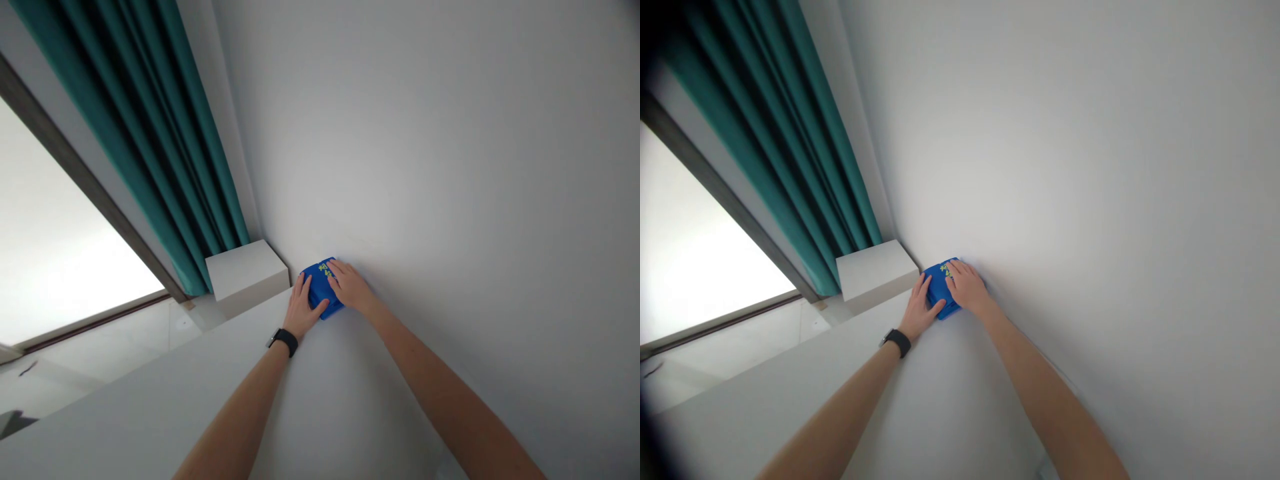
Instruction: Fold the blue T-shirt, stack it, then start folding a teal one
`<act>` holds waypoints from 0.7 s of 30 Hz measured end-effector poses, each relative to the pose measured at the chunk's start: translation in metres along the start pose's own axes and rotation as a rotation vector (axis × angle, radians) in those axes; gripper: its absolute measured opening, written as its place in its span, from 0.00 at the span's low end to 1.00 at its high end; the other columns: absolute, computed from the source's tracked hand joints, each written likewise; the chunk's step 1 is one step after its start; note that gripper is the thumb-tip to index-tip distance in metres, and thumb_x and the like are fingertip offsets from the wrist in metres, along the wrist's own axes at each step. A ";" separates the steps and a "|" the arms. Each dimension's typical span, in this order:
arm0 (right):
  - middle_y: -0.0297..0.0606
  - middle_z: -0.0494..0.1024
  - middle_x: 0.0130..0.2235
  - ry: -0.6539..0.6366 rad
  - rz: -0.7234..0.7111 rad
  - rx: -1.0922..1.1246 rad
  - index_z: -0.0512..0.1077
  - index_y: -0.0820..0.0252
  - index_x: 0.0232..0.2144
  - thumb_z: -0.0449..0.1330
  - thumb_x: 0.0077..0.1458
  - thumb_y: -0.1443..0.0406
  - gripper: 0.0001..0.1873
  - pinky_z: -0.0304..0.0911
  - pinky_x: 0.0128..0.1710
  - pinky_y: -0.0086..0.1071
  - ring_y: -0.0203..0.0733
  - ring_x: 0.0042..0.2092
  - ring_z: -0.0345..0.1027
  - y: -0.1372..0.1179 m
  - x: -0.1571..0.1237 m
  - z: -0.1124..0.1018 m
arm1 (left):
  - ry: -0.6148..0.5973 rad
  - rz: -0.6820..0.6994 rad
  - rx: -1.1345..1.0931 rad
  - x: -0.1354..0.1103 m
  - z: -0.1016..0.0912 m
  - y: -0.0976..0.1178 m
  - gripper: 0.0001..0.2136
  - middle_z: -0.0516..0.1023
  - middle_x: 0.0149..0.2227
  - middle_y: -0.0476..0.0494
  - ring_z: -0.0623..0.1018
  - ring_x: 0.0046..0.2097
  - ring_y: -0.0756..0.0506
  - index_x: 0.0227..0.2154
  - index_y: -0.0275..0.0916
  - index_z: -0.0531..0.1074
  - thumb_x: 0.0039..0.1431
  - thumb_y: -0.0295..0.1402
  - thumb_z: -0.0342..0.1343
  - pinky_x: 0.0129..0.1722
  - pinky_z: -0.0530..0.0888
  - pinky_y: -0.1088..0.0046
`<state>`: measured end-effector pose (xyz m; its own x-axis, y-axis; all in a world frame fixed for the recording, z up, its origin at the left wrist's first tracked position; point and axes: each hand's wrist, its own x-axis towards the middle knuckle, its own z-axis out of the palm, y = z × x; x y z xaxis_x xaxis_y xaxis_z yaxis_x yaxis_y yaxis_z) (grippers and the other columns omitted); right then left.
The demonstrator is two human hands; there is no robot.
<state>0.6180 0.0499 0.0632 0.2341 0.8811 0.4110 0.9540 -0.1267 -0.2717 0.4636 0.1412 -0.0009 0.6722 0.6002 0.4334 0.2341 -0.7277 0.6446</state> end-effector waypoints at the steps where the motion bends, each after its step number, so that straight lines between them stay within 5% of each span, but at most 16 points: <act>1: 0.45 0.63 0.64 -0.035 -0.010 -0.004 0.62 0.61 0.62 0.44 0.64 0.59 0.27 0.47 0.65 0.46 0.48 0.65 0.53 0.002 0.006 0.002 | 0.004 -0.007 -0.003 0.000 0.001 -0.001 0.37 0.48 0.69 0.31 0.51 0.69 0.35 0.65 0.37 0.52 0.59 0.48 0.55 0.65 0.54 0.50; 10: 0.42 0.60 0.65 -0.185 -0.057 -0.016 0.62 0.54 0.62 0.52 0.61 0.51 0.31 0.42 0.66 0.49 0.50 0.66 0.50 0.015 0.005 0.015 | -0.010 -0.054 0.051 -0.002 0.001 0.000 0.41 0.48 0.69 0.31 0.51 0.69 0.34 0.67 0.36 0.46 0.57 0.50 0.56 0.65 0.54 0.51; 21: 0.43 0.59 0.66 -0.313 -0.054 -0.023 0.61 0.55 0.62 0.46 0.63 0.48 0.31 0.41 0.66 0.50 0.49 0.67 0.48 0.011 0.049 0.029 | -0.027 -0.066 0.082 -0.001 -0.002 0.003 0.44 0.48 0.69 0.30 0.51 0.69 0.34 0.67 0.37 0.46 0.54 0.51 0.58 0.65 0.54 0.50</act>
<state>0.6344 0.1050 0.0551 0.1174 0.9838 0.1353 0.9683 -0.0832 -0.2356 0.4624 0.1389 0.0016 0.6721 0.6393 0.3735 0.3346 -0.7122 0.6170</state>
